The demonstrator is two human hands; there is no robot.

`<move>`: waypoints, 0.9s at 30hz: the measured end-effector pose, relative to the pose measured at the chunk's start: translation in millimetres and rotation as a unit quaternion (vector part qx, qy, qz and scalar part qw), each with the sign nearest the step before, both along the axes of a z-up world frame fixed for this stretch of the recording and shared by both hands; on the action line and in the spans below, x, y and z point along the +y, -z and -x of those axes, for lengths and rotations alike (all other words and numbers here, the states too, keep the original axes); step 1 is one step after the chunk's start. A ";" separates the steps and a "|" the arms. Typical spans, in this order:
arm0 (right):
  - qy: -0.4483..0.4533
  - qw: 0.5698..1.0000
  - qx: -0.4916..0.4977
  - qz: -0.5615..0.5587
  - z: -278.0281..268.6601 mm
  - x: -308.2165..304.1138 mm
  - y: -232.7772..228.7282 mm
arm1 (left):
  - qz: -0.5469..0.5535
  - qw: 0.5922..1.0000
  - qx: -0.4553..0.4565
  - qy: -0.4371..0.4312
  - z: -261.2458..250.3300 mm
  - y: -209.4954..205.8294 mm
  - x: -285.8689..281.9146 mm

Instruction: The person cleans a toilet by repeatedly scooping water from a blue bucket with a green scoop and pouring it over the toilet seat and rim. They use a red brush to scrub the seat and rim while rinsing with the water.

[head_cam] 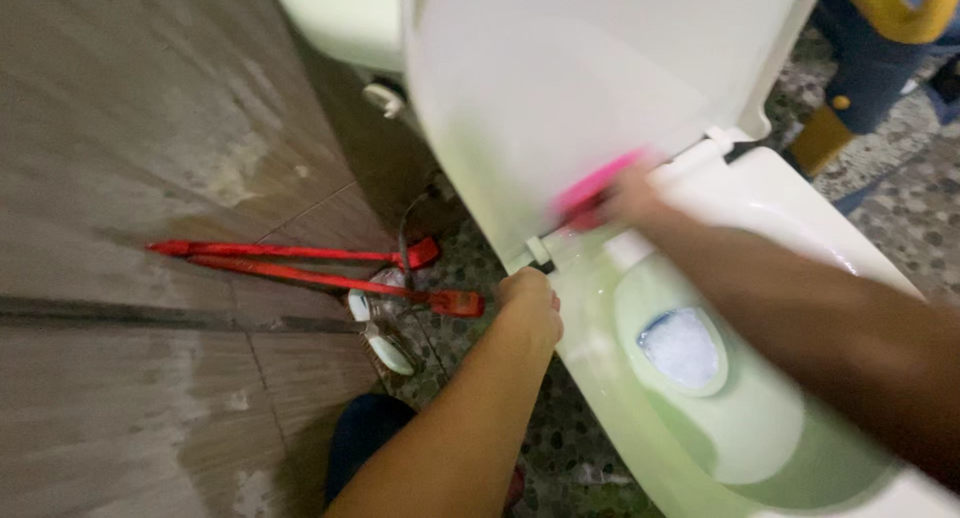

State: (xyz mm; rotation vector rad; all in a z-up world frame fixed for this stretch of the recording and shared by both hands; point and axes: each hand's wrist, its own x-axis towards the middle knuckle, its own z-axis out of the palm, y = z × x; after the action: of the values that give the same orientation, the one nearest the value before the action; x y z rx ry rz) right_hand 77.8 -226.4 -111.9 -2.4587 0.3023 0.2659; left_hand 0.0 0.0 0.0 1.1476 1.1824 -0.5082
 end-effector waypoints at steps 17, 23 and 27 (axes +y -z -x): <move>0.488 0.624 -0.298 -0.532 -42.6 -126.1 -47.3 | -0.146 0.888 -0.366 0.238 2.0 -11.7 -123.9; 0.486 0.589 -0.023 -0.645 -40.3 -131.1 -9.0 | -0.154 0.846 -0.285 0.425 -41.4 11.1 -182.9; 0.488 0.590 0.005 -0.644 -27.7 -131.1 -20.5 | 0.193 0.949 -0.081 0.237 -87.1 51.6 -211.4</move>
State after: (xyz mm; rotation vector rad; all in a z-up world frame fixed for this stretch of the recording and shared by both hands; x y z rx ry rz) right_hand 105.4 -357.5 -91.4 -0.6117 0.9737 -0.0372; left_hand 87.1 -211.4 -51.6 1.1006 0.6196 -0.9482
